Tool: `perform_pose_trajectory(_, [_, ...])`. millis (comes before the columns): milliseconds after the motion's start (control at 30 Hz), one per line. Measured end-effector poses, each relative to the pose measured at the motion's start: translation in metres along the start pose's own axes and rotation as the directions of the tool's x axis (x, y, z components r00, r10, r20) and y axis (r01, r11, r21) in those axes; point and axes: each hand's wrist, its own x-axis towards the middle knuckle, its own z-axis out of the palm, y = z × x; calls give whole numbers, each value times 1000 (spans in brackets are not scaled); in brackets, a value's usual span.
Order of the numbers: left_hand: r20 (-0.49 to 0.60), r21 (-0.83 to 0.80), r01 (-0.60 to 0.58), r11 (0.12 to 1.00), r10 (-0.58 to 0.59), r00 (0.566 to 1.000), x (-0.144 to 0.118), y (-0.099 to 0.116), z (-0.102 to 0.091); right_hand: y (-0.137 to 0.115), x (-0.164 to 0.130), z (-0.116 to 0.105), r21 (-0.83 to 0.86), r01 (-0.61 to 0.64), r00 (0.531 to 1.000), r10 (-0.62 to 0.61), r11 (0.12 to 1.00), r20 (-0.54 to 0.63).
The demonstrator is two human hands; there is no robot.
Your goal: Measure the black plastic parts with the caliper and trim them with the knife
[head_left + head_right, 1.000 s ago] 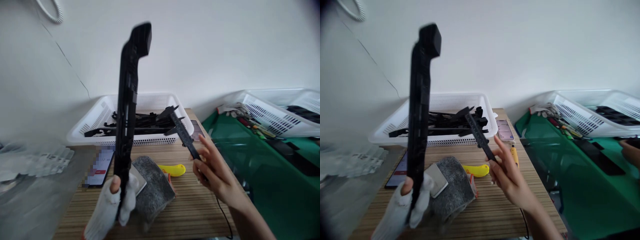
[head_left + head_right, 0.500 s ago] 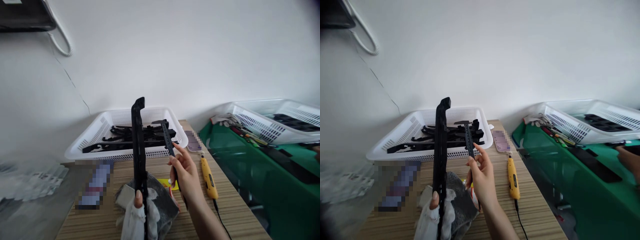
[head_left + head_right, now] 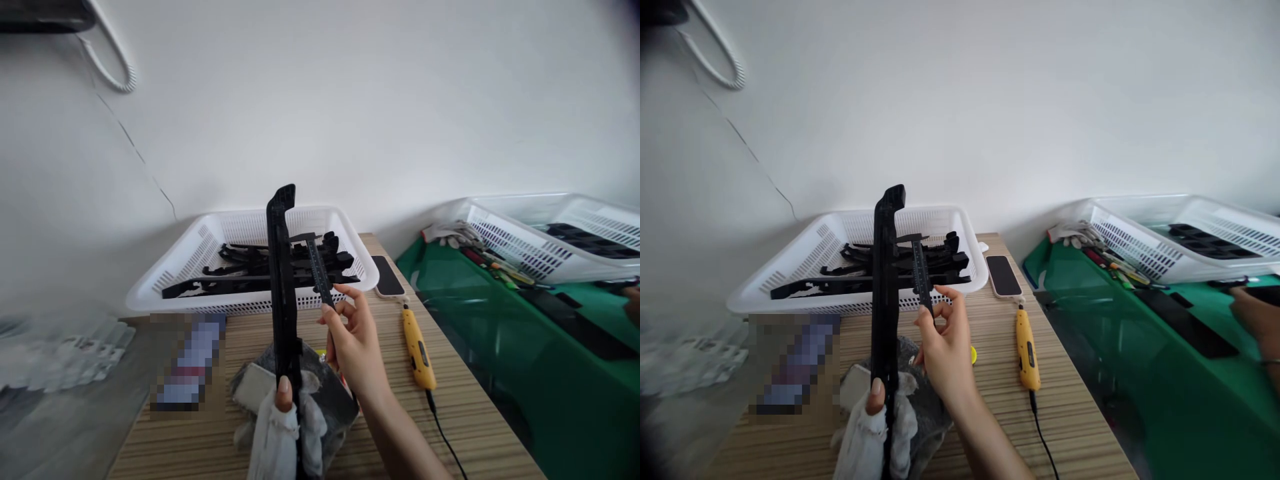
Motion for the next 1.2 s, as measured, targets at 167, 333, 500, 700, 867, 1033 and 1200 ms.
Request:
perform_pose_trajectory(167, [-40, -41, -71, 997, 69, 997, 1, -4, -2, 3, -6, 6, -1, -10, 1000, 10, 1000, 0])
perform_pose_trajectory(333, [-71, -68, -132, 989, 127, 989, 4, -8, -5, 3, -4, 10, -1, -6, 999, 5, 1000, -42])
perform_pose_trajectory(500, [-94, -77, -181, 981, 174, 980, 7, -14, -4, 3, -4, 13, -13, 8, 999, -9, 1000, -48])
perform_pose_trajectory(700, [-109, -66, -215, 974, 207, 972, 7, -18, -3, 1, -9, 15, -44, -30, 995, 26, 999, -94])
perform_pose_trajectory(867, [-123, -40, -223, 974, 216, 969, 5, -20, -4, -3, -13, 15, -81, -66, 997, 62, 995, -52])
perform_pose_trajectory(1033, [-138, -4, -217, 976, 214, 967, 4, -22, -5, 0, -12, 16, -110, -93, 996, 91, 990, -21])
perform_pose_trajectory(1200, [-161, 38, -207, 978, 210, 964, 9, -19, -7, 3, -7, 16, -76, -98, 995, 100, 992, 15])
